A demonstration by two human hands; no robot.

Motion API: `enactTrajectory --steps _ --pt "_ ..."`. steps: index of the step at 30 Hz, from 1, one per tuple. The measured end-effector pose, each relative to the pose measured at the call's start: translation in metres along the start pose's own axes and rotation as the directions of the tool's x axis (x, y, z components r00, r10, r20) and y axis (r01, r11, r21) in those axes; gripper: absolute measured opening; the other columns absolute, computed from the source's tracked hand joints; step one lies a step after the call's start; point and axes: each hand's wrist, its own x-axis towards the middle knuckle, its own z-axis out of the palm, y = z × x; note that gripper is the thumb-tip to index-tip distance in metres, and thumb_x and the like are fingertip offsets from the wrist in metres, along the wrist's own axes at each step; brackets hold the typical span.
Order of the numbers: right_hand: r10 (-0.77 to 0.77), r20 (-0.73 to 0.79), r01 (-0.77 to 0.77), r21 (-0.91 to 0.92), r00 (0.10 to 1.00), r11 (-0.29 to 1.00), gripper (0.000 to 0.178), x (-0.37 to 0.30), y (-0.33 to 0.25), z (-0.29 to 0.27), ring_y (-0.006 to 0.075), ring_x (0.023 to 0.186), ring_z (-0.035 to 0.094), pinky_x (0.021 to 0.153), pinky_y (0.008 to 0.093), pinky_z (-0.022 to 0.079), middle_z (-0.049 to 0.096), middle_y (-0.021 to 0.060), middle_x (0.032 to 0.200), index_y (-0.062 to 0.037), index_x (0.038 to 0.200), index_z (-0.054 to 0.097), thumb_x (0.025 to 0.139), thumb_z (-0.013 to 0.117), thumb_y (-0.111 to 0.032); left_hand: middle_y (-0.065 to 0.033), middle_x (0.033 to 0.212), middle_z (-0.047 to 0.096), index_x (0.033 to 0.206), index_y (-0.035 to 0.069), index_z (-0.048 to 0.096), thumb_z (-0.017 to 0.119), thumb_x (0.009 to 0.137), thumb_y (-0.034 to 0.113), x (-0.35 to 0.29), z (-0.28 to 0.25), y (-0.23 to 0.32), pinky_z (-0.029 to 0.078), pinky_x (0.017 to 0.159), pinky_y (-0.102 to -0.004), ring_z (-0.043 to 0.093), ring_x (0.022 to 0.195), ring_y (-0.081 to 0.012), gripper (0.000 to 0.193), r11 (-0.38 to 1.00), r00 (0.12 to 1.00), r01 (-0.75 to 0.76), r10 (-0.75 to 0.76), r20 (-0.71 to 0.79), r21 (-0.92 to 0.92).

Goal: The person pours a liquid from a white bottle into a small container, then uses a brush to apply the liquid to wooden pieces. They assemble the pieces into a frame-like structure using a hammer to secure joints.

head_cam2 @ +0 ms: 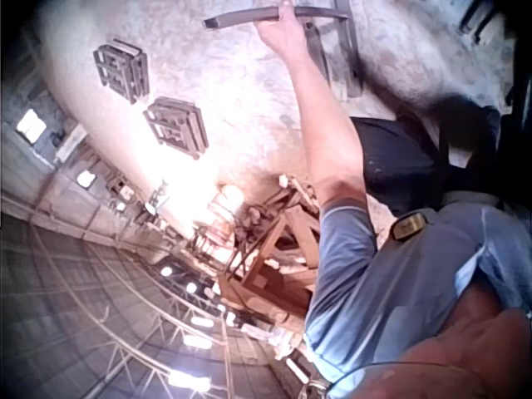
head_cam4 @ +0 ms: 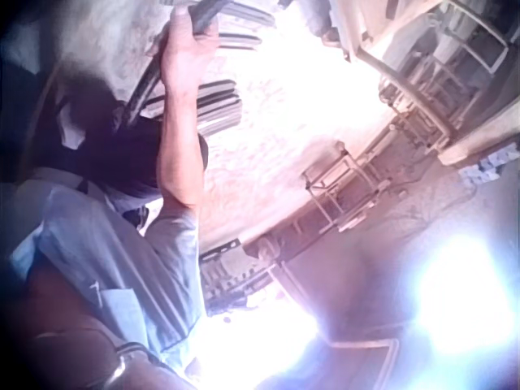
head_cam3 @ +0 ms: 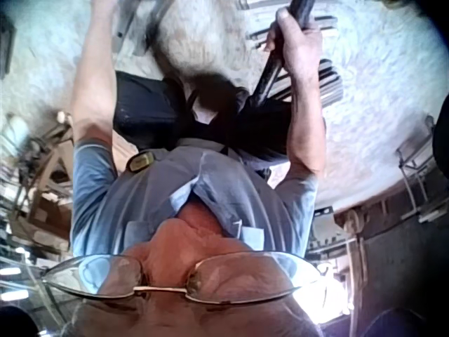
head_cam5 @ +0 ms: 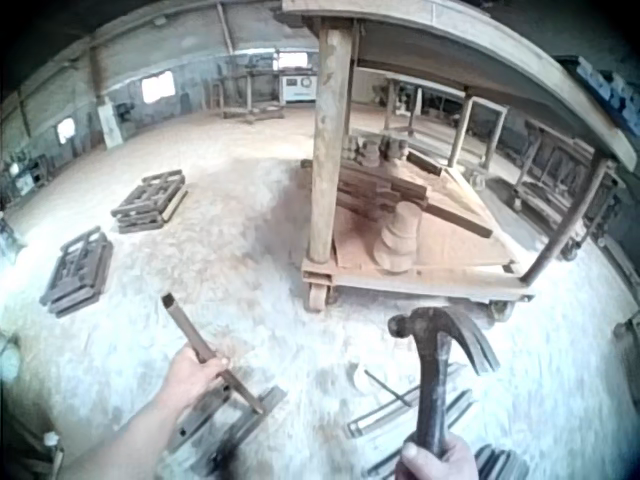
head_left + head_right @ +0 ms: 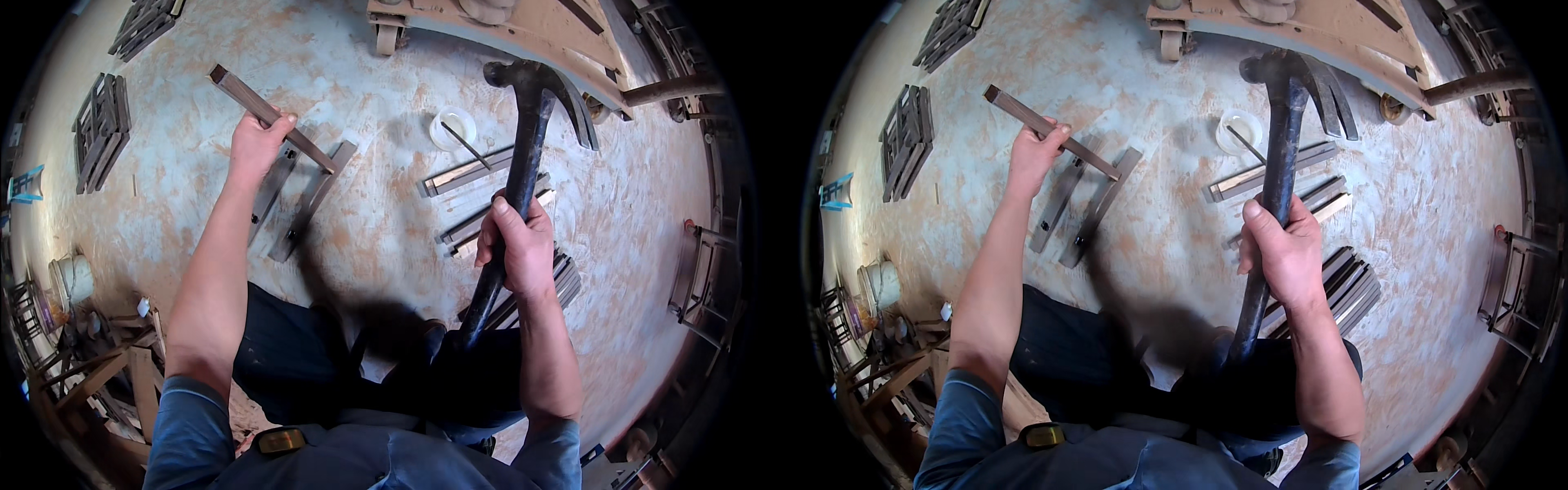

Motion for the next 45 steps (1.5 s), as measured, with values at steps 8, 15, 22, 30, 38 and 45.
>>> enactTrajectory --steps 8,15,22,30,38,45 --pt "0.005 0.042 0.000 -0.113 0.999 0.994 0.017 -0.003 0.004 -0.003 0.0082 0.046 0.051 0.044 0.0233 0.040 0.055 0.0004 0.062 -0.0038 0.089 0.055 0.090 0.067 -0.016 -0.0039 0.095 0.065 0.109 0.003 0.053 0.072 0.084 0.020 0.001 0.004 -0.003 0.050 0.071 -0.0265 0.059 0.085 -0.0100 0.035 0.999 1.000 0.003 -0.002 0.023 -0.035" --pt "0.024 0.077 -0.013 -0.143 0.997 0.990 0.015 -0.002 0.002 0.003 0.0048 0.047 0.047 0.044 0.0222 0.039 0.052 -0.0026 0.061 -0.0043 0.089 0.055 0.089 0.067 -0.013 -0.0037 0.093 0.064 0.110 0.004 0.052 0.072 0.085 0.020 0.004 -0.001 -0.004 0.052 0.071 -0.0271 0.061 0.085 -0.0108 0.036 0.999 0.999 0.046 -0.046 0.011 0.000" --pt "0.050 0.070 -0.038 -0.156 0.996 0.987 0.016 0.001 0.003 0.003 0.0045 0.047 0.047 0.044 0.0223 0.039 0.052 -0.0030 0.060 -0.0038 0.090 0.056 0.089 0.068 -0.014 -0.0035 0.093 0.064 0.108 0.004 0.052 0.072 0.086 0.016 0.003 -0.003 -0.010 0.052 0.071 -0.0273 0.061 0.085 -0.0105 0.032 1.000 1.000 0.013 -0.013 0.011 -0.013" --pt "0.033 0.098 -0.015 -0.182 0.995 0.983 0.018 0.002 0.005 0.007 0.0028 0.051 0.046 0.047 0.0209 0.038 0.052 -0.0052 0.063 -0.0043 0.095 0.059 0.088 0.071 -0.016 -0.0013 0.092 0.064 0.106 0.004 0.052 0.072 0.085 0.010 -0.010 0.019 -0.005 0.047 0.072 -0.0225 0.057 0.083 -0.0072 0.030 0.999 0.999 -0.048 0.048 -0.002 0.010" --pt "-0.053 0.156 0.107 -0.358 0.986 0.927 0.027 -0.004 -0.009 0.017 0.0045 0.064 0.050 0.056 0.0228 0.044 0.055 -0.0067 0.072 -0.0019 0.104 0.063 0.085 0.074 -0.017 -0.0020 0.095 0.063 0.103 0.003 0.057 0.071 0.086 0.012 -0.034 0.031 0.008 0.048 0.080 -0.0259 0.058 0.088 -0.0088 0.024 0.974 0.995 -0.082 0.090 -0.031 0.210" --pt "-0.351 0.428 0.554 -0.633 0.833 0.541 0.038 -0.011 -0.091 0.049 0.0273 0.074 0.067 0.069 0.0348 0.053 0.066 0.0167 0.083 -0.0009 0.112 0.061 0.079 0.074 -0.015 -0.0132 0.095 0.072 0.106 0.002 0.061 0.074 0.081 0.023 -0.049 0.038 -0.010 0.054 0.076 -0.0332 0.070 0.088 -0.0240 0.035 0.940 0.956 -0.247 0.275 -0.098 0.235"
